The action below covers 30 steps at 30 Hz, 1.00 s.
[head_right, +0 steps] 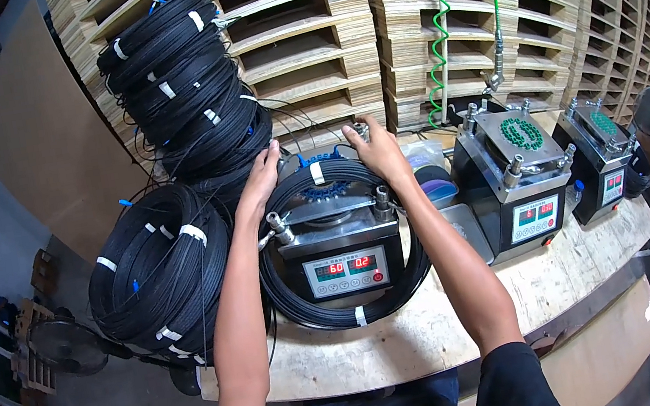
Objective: Operating a spooling machine to wind and package coils of black wire.
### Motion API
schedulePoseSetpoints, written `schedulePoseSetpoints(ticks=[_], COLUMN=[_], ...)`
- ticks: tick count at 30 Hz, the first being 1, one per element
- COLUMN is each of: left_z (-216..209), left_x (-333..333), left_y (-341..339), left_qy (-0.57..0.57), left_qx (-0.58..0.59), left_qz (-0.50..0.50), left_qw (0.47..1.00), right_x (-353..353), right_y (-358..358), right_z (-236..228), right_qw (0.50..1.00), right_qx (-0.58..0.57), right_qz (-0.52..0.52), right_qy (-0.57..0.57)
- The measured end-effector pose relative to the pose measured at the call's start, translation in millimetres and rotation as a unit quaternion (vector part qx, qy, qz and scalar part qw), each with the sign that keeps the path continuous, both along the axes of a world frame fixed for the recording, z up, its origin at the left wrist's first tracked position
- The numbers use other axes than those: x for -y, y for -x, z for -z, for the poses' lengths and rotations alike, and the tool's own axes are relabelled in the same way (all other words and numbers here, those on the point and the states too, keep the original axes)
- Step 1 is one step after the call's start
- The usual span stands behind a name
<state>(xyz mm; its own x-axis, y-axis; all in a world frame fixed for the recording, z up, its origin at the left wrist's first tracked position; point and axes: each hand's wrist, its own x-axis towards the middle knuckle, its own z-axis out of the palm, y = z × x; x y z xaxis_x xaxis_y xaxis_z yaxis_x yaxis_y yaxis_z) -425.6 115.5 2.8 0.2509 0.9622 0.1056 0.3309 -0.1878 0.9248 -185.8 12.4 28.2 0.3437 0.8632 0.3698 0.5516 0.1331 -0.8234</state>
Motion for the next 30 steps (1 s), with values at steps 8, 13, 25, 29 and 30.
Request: schedulePoseSetpoints(ticks=[8,13,25,29,30], left_z=[-15.2,-16.7,-8.7,-12.7,-13.3], left_x=[21.8,22.2,12.1,17.3,17.1], left_y=[-5.4,-5.2,-5.3,-3.6,-5.7], left_qy=[-0.015,-0.021,0.002,0.013,0.007], left_qx=[-0.023,-0.02,-0.009,-0.024,-0.017], left_qz=[-0.049,-0.027,-0.032,-0.049,-0.04], left_qw=[0.998,0.999,0.999,0.998,0.999], right_x=[-1.2,-2.1,2.5,3.5,0.1], right_y=[-3.7,-3.9,-3.1,-1.5,-5.4], right_z=[3.2,3.9,-1.1,-2.9,1.9], right_qw=[1.0,1.0,1.0,1.0,1.0], right_qx=[-0.007,-0.005,0.0,-0.015,0.0], right_qz=[-0.005,0.0,-0.001,0.0,0.006], right_qy=[-0.01,-0.005,-0.003,0.023,0.001])
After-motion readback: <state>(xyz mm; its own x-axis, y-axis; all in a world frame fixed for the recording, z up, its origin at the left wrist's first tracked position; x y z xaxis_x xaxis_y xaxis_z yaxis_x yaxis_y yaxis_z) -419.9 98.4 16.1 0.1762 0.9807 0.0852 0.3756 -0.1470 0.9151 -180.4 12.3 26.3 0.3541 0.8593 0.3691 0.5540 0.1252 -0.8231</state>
